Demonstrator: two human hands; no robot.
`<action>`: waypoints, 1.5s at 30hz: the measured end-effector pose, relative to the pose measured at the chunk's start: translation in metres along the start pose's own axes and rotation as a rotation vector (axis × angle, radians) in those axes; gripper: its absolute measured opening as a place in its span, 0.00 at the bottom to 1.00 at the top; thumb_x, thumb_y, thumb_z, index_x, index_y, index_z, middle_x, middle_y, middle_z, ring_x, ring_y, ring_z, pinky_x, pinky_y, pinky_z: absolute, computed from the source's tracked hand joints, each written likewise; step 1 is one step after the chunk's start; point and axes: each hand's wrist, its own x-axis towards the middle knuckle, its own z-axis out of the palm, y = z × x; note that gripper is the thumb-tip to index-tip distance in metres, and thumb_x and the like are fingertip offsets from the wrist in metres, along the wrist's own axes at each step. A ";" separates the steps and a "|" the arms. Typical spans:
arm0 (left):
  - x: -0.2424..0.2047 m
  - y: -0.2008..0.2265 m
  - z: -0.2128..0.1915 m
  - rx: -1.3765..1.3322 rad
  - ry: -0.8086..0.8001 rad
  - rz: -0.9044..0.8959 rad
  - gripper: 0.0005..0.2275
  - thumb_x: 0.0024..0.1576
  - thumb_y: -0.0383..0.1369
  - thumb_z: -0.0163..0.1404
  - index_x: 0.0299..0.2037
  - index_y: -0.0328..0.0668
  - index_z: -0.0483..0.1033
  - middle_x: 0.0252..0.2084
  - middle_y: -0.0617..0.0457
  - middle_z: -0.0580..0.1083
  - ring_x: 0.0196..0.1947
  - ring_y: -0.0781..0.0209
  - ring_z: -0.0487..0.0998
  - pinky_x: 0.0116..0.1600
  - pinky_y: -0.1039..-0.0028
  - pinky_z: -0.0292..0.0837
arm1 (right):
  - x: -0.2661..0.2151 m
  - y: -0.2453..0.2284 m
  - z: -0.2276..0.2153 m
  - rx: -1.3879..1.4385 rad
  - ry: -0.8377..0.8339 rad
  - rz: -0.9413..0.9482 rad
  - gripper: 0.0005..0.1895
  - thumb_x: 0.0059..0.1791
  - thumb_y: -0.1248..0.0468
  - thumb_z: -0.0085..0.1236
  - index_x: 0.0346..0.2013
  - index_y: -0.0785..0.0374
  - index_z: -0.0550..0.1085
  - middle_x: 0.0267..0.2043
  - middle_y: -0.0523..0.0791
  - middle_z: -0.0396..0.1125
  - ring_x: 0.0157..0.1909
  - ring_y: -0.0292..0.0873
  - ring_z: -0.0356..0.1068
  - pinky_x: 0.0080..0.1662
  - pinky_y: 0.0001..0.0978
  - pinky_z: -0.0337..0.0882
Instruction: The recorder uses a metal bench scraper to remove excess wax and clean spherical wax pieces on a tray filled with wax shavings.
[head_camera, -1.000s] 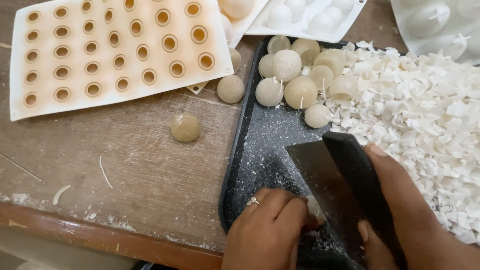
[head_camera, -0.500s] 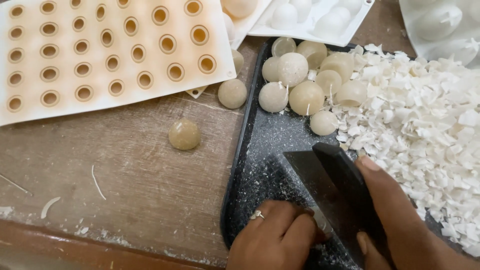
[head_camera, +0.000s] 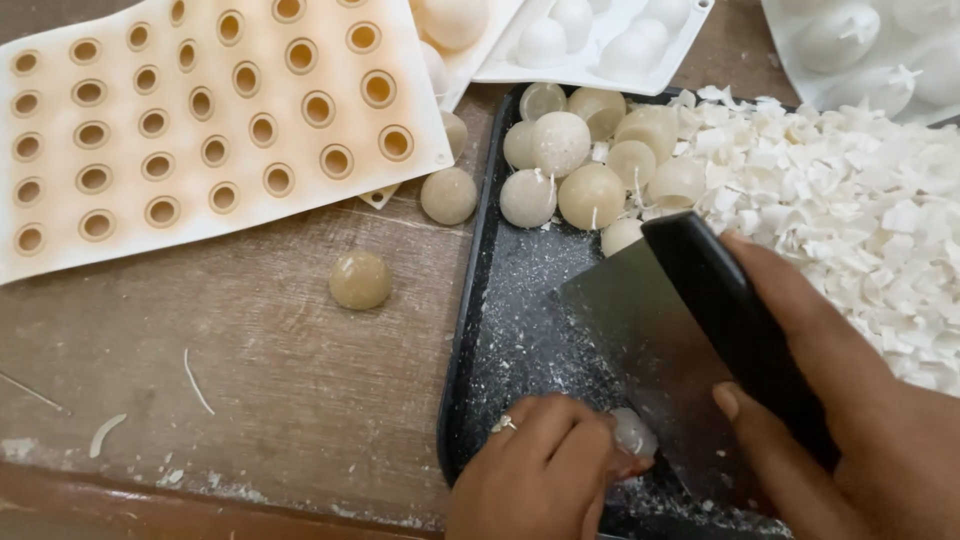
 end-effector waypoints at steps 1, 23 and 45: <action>0.002 0.000 0.000 -0.029 -0.015 0.008 0.05 0.54 0.28 0.59 0.32 0.38 0.75 0.34 0.49 0.73 0.37 0.53 0.81 0.43 0.63 0.77 | -0.002 0.001 -0.001 0.147 0.169 -0.235 0.45 0.45 0.66 0.62 0.75 0.48 0.57 0.57 0.49 0.74 0.54 0.44 0.77 0.53 0.36 0.76; 0.006 0.021 -0.011 0.023 0.006 -0.070 0.05 0.47 0.21 0.57 0.32 0.37 0.75 0.37 0.49 0.76 0.40 0.48 0.81 0.41 0.61 0.75 | -0.023 -0.020 -0.042 -0.165 -0.238 0.068 0.50 0.49 0.52 0.59 0.76 0.27 0.37 0.36 0.47 0.81 0.38 0.47 0.83 0.44 0.37 0.82; 0.003 0.013 -0.003 0.038 -0.059 -0.190 0.07 0.49 0.22 0.56 0.36 0.39 0.77 0.37 0.50 0.77 0.41 0.52 0.83 0.41 0.63 0.78 | -0.018 0.028 0.010 -0.098 0.112 -0.445 0.47 0.43 0.57 0.61 0.75 0.45 0.51 0.51 0.49 0.76 0.51 0.46 0.79 0.53 0.38 0.77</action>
